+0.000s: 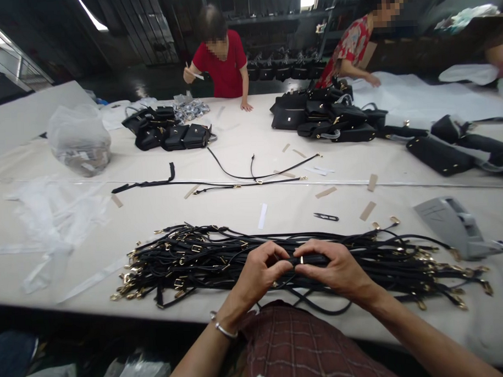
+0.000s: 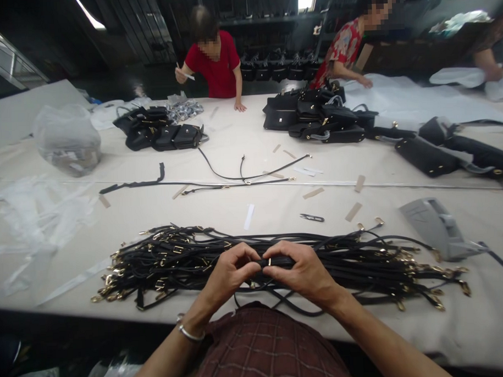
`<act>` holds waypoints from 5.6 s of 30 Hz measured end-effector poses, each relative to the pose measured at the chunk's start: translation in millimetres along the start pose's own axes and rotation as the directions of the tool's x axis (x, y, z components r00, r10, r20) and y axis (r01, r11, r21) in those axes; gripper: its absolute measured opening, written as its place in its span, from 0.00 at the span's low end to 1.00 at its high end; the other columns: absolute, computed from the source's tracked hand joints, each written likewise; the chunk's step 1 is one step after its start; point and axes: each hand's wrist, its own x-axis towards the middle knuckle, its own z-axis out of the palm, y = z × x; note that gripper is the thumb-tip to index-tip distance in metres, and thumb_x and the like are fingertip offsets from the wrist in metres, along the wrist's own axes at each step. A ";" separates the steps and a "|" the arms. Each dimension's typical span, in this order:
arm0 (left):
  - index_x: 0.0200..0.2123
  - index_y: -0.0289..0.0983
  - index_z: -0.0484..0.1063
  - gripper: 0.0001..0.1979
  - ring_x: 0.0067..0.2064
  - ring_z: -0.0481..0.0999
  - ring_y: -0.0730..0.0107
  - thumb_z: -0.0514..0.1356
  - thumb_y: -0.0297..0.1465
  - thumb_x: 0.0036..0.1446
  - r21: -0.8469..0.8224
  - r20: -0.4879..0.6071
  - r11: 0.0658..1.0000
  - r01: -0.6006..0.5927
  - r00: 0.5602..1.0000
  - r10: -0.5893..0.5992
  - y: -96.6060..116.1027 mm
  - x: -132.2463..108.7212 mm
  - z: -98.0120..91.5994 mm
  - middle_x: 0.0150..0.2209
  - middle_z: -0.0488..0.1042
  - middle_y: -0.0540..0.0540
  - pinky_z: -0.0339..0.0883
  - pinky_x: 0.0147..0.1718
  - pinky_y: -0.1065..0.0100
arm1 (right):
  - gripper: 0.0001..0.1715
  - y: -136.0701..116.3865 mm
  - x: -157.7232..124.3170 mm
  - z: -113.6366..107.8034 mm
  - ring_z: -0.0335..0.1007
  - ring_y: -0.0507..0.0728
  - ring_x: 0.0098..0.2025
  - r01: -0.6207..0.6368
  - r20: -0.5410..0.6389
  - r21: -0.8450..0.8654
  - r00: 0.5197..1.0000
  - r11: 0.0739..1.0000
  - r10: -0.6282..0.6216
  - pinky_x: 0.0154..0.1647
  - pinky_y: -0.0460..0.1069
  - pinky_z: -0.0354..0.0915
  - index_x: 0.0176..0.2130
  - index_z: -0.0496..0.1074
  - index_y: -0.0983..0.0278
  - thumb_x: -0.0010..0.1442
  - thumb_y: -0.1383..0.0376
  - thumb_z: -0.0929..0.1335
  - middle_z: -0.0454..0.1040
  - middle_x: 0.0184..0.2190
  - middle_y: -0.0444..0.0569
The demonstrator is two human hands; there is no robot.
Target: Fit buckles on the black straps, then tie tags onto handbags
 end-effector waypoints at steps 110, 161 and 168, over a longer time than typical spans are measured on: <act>0.37 0.39 0.75 0.06 0.38 0.73 0.70 0.62 0.27 0.55 0.361 0.074 0.926 -0.108 0.993 0.087 -30.7 -7.3 -39.4 0.36 0.76 0.50 0.64 0.39 0.70 | 0.27 58.5 -14.4 -12.3 0.70 0.52 0.29 -0.720 0.676 0.412 0.652 0.558 0.343 0.33 0.46 0.62 0.36 0.77 0.71 0.55 0.47 0.74 0.78 0.32 0.55; 0.42 0.48 0.79 0.17 0.39 0.75 0.66 0.69 0.35 0.46 0.358 0.287 0.906 0.226 0.897 -0.337 -68.5 -28.8 -11.1 0.37 0.80 0.54 0.62 0.34 0.73 | 0.11 81.0 -12.1 38.8 0.56 0.46 0.16 -0.618 0.699 0.091 0.598 0.781 0.392 0.19 0.41 0.51 0.29 0.75 0.67 0.54 0.61 0.66 0.75 0.21 0.44; 0.42 0.45 0.78 0.10 0.40 0.77 0.63 0.63 0.36 0.55 0.511 0.284 0.851 0.117 0.912 -0.296 -56.2 -23.2 -1.8 0.37 0.80 0.49 0.63 0.34 0.71 | 0.10 84.4 -8.3 57.6 0.59 0.48 0.18 -0.538 0.588 0.089 0.708 0.838 0.392 0.21 0.43 0.50 0.24 0.74 0.67 0.50 0.67 0.64 0.74 0.17 0.44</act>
